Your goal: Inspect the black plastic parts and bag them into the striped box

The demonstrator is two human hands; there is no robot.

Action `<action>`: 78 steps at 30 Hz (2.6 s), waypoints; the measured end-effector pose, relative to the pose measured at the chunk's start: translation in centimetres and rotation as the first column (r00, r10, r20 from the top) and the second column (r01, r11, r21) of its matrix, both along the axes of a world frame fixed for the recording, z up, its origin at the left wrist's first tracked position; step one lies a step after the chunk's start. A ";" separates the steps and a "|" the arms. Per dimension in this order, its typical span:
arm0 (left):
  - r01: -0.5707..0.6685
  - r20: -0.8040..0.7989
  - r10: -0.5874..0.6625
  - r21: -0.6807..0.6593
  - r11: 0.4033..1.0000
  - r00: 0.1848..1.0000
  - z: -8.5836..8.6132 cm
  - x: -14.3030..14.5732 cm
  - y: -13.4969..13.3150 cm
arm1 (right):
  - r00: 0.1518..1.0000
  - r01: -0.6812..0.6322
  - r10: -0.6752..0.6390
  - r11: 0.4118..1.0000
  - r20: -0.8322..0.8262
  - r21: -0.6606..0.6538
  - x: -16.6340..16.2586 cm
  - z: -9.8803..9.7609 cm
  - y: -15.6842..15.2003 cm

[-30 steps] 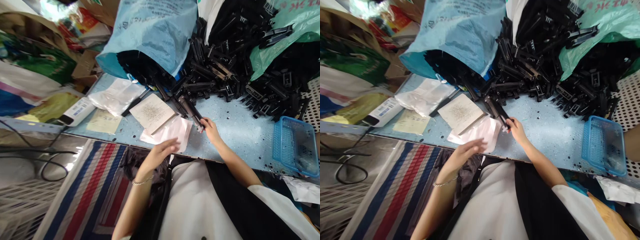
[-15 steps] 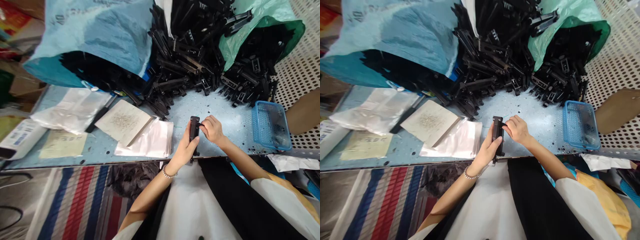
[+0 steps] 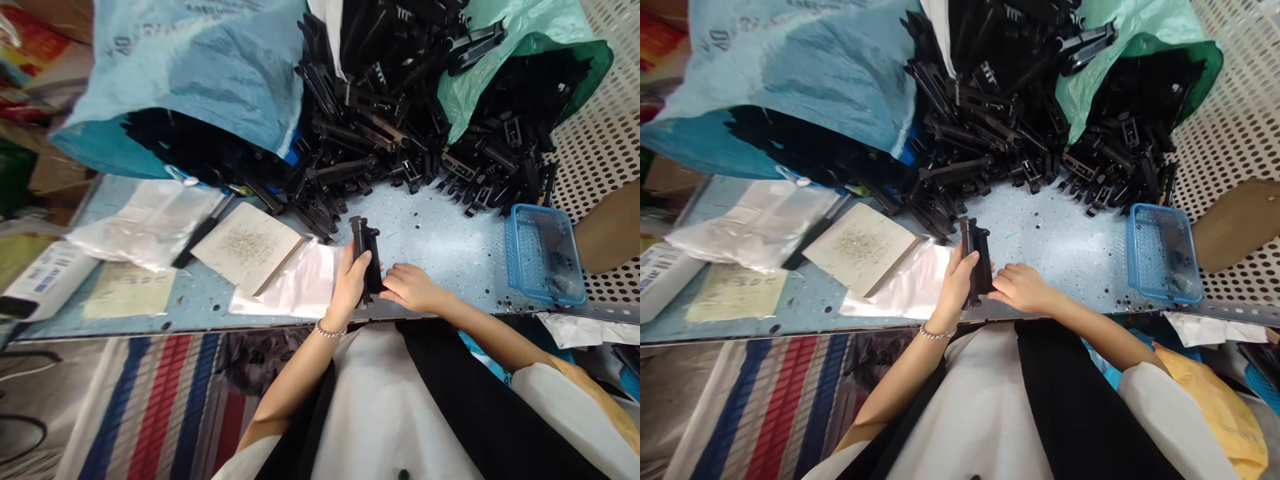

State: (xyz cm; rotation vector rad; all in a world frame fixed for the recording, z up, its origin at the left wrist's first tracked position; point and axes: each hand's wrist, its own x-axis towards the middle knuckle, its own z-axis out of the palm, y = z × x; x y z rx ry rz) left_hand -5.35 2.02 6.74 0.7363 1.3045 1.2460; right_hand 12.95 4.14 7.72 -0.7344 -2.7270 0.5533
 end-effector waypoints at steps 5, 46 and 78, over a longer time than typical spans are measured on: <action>0.168 -0.376 -0.135 0.056 0.984 0.917 -4.2 3.1 -1.1 | 0.974 0.206 -0.208 0.978 -0.089 -0.026 -3.9 2.6 8.9; -0.230 0.167 0.204 0.155 0.961 0.965 0.6 -0.8 0.0 | 0.980 0.047 -0.080 0.983 -0.184 -0.175 -2.5 -0.1 -0.1; 0.002 0.425 -0.053 0.119 0.993 0.904 1.3 -0.6 0.3 | 0.955 0.183 -0.229 0.955 -0.190 -0.233 0.4 3.4 2.9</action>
